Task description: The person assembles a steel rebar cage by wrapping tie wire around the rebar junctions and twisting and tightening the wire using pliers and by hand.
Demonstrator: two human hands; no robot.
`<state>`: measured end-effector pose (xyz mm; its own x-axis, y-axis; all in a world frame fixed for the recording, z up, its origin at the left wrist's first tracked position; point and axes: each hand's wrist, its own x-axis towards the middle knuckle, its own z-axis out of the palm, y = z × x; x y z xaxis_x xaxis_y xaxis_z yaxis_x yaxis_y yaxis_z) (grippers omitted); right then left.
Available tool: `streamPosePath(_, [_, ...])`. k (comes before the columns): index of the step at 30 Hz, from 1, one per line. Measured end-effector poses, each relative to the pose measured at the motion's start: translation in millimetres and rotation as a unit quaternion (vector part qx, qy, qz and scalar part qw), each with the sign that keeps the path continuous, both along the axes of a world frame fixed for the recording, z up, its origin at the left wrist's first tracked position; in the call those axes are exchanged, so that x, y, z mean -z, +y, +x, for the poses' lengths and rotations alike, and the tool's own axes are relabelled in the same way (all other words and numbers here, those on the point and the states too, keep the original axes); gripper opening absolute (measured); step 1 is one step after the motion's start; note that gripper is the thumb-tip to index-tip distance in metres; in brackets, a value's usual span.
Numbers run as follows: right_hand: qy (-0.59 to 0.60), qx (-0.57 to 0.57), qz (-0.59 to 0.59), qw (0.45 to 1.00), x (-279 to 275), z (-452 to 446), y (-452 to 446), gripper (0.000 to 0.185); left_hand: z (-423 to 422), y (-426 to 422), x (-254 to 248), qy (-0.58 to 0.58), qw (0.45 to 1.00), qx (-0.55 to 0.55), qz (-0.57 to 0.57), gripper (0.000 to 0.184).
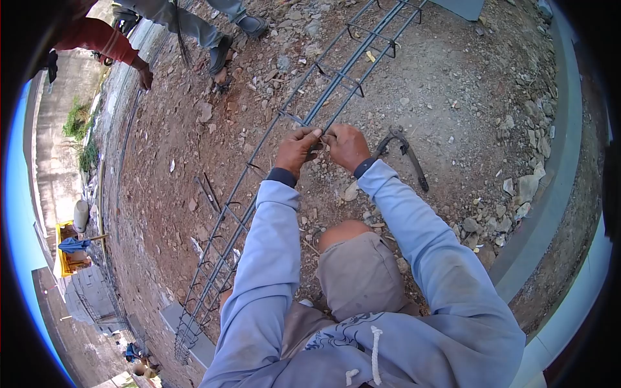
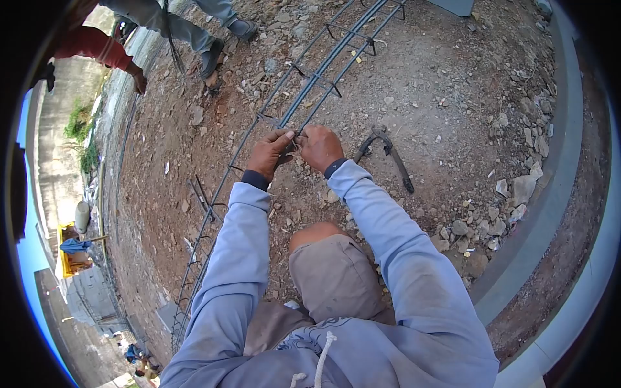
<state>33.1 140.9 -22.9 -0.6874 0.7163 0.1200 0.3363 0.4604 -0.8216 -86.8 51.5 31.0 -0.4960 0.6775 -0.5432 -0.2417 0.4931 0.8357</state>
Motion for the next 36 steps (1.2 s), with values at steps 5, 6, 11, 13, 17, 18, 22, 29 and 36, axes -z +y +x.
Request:
streamPosePath(5, [0.004,-0.025,-0.005,1.000,2,-2,6,0.018,6,-6,10,0.073,0.996,0.016,0.046,0.032])
streamPosePath(6, [-0.001,-0.030,-0.004,1.000,1,-1,8,0.018,7,-7,14,0.083,0.995,0.012,0.046,0.034])
streamPosePath(11, [-0.108,-0.063,-0.065,0.990,-27,-6,21,0.022,3,-7,11,0.047,0.998,0.048,0.018,0.040])
streamPosePath(13, [-0.154,-0.094,-0.105,0.978,-35,-10,27,0.025,2,-8,7,0.049,0.996,0.075,0.019,0.041])
streamPosePath(17, [-0.177,-0.117,-0.271,0.939,-43,-14,37,0.032,2,-11,7,0.239,0.955,0.173,-0.006,0.039])
streamPosePath(18, [-0.163,-0.111,-0.346,0.917,-46,-12,37,0.034,3,-11,7,0.319,0.926,0.200,-0.029,0.038])
streamPosePath(22, [-0.191,-0.082,-0.217,0.954,-49,-9,30,0.038,14,-9,12,0.376,0.911,0.158,-0.052,0.036])
streamPosePath(29, [-0.215,-0.046,-0.231,0.948,-44,-17,24,0.031,24,-3,23,0.485,0.863,0.079,-0.117,0.027])
streamPosePath(36, [-0.201,0.005,-0.181,0.963,-39,-25,10,0.026,9,5,13,0.286,0.927,0.145,-0.194,0.021])
